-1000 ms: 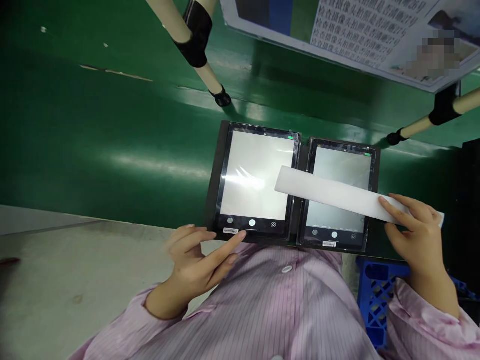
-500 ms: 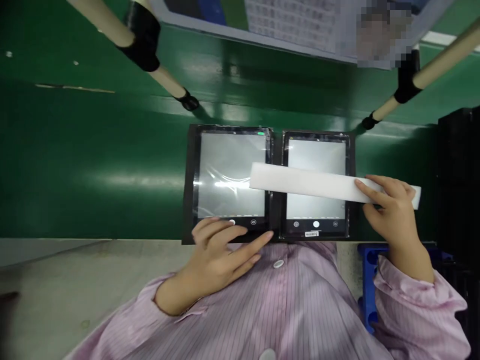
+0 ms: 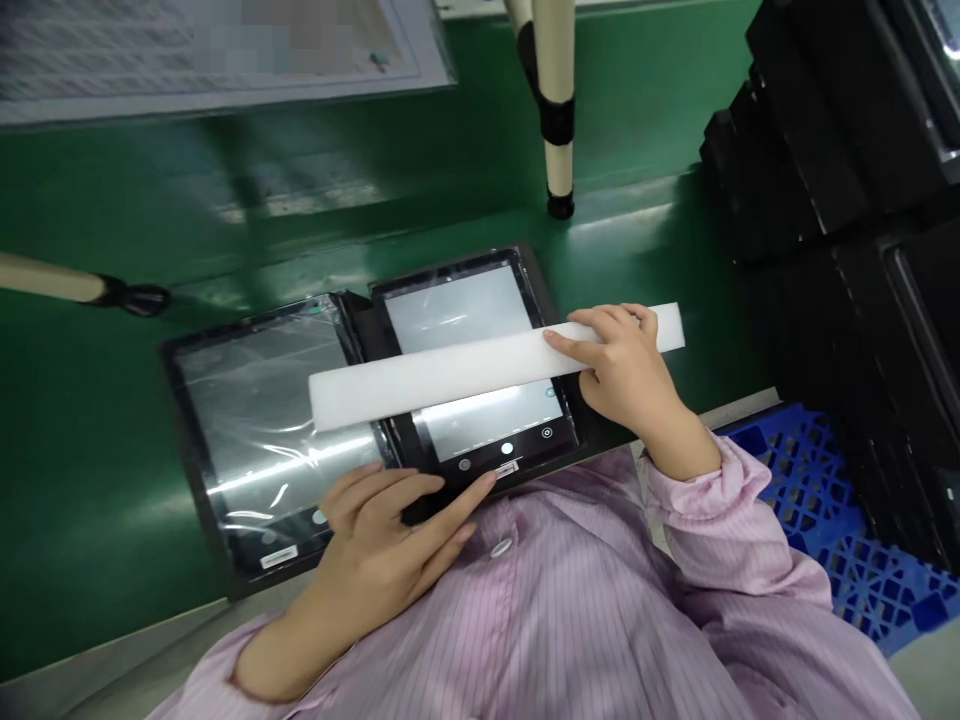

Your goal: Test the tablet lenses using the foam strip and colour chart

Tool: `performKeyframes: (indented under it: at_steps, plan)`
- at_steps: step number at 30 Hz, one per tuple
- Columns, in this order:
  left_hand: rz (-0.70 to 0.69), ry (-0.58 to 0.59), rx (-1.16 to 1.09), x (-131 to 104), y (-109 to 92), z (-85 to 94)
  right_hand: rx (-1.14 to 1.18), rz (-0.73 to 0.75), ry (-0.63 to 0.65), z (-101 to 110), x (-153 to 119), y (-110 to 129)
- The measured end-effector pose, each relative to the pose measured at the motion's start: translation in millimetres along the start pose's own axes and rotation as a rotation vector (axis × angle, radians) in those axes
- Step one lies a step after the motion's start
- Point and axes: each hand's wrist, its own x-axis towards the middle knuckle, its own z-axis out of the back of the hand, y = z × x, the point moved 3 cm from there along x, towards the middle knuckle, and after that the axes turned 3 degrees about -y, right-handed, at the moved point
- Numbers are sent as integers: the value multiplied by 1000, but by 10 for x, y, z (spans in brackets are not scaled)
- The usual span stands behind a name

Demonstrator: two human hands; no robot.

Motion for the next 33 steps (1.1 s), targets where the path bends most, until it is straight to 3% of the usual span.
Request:
performKeyframes:
  at_steps: [6,19,25,28,31,33]
  plan:
    - [96,-7,-10,-222,132,14,41,21,-18,6,-27,13]
    - [156,-9,52,-367,169,53,-15,30,-50,24,-128,30]
    - [261,-88,108,-659,180,94,-65,-34,-50,169,-463,-209]
    - [334,-115,188,-794,186,151,-212,-142,-174,294,-819,-461]
    - [408,-136,240,-895,204,172,-256,-280,-501,366,-1204,-711]
    - [426,-161,252,-933,210,157,-217,-333,-622,335,-1377,-817]
